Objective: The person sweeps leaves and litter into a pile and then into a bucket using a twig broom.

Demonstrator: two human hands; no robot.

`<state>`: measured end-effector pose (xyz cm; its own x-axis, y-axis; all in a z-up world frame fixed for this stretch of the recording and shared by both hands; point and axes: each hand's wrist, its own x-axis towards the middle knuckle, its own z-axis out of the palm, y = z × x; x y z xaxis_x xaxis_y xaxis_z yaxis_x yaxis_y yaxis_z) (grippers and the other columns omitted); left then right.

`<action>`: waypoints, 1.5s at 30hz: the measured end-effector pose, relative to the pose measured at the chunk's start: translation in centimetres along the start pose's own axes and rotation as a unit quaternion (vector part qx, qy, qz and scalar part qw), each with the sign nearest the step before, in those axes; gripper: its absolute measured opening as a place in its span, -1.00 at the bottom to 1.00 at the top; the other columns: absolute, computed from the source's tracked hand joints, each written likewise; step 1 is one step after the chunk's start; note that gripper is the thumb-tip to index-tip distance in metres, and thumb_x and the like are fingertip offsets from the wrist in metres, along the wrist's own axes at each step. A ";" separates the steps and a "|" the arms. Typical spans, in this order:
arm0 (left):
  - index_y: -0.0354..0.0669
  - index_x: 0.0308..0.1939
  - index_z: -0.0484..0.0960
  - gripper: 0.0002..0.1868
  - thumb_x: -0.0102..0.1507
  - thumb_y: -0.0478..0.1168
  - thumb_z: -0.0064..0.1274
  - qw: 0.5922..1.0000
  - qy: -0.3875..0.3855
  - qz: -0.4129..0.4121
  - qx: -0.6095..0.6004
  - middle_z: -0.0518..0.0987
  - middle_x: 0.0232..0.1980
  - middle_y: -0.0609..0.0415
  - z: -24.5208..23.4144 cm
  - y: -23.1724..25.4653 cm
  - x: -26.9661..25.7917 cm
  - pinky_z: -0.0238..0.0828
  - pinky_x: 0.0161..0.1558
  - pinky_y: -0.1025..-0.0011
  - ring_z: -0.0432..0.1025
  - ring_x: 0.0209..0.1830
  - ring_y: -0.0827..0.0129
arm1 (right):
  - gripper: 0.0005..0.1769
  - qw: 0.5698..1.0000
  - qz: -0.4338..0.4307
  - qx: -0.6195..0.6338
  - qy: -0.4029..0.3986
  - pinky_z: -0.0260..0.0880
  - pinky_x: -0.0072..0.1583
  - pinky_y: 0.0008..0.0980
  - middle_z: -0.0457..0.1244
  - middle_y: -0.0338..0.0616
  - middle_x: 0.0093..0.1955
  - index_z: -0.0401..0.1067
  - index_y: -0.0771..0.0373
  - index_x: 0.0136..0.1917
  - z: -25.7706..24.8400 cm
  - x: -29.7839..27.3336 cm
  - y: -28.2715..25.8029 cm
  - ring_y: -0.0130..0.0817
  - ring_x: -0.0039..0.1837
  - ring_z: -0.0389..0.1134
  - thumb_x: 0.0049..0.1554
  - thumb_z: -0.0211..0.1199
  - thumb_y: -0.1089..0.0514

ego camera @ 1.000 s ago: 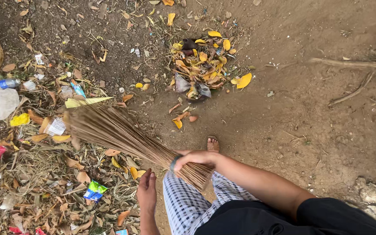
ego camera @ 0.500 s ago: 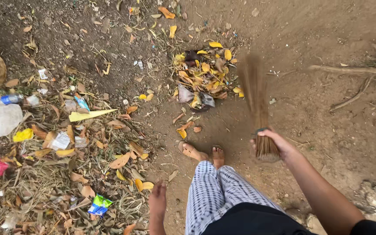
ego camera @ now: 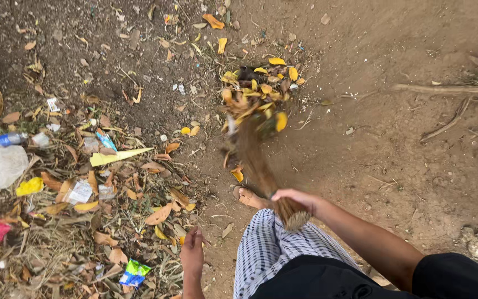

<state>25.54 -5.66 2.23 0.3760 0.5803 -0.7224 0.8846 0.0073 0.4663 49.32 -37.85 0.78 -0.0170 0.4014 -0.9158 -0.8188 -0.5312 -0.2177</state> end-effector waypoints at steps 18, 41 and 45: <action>-0.08 0.27 0.53 -0.53 0.29 -0.08 0.03 0.998 -0.005 0.059 -0.020 0.66 0.10 -0.04 -1.0 1.4 4.8 0.36 0.14 0.36 0.53 0.09 0.26 | -0.02 0.989 0.120 0.040 0.070 0.49 -0.20 -0.25 0.34 0.20 -0.13 0.34 0.66 0.29 -0.3 -8.0 -5.7 -0.07 -0.22 0.43 0.01 0.32 -0.31; -0.23 0.26 0.52 -0.50 0.33 -0.02 -0.04 0.999 0.026 0.046 -0.011 0.65 0.09 -0.13 13.6 12.9 -0.7 0.39 0.12 0.33 0.55 0.08 0.21 | -0.01 0.988 0.065 0.085 0.112 0.39 0.18 0.06 0.23 0.14 0.26 0.29 0.09 0.34 -19.5 -7.2 -9.8 0.10 0.25 0.31 -0.28 0.38 -0.35; -0.19 0.27 0.50 -0.50 0.36 0.01 -0.07 0.997 0.036 0.055 0.028 0.59 0.18 -0.11 14.7 18.3 -1.8 0.36 0.15 0.33 0.50 0.14 0.20 | -0.15 0.999 0.009 0.044 -0.030 0.43 0.05 -0.17 0.28 0.10 0.14 0.30 0.29 0.29 -16.1 -3.4 -10.3 -0.11 0.07 0.37 -0.10 0.41 -0.26</action>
<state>45.13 -18.55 4.53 0.4531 0.6321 -0.6286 0.8537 -0.1045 0.5102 67.03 -45.80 0.70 -0.0643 0.4380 -0.8967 -0.8656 -0.4716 -0.1682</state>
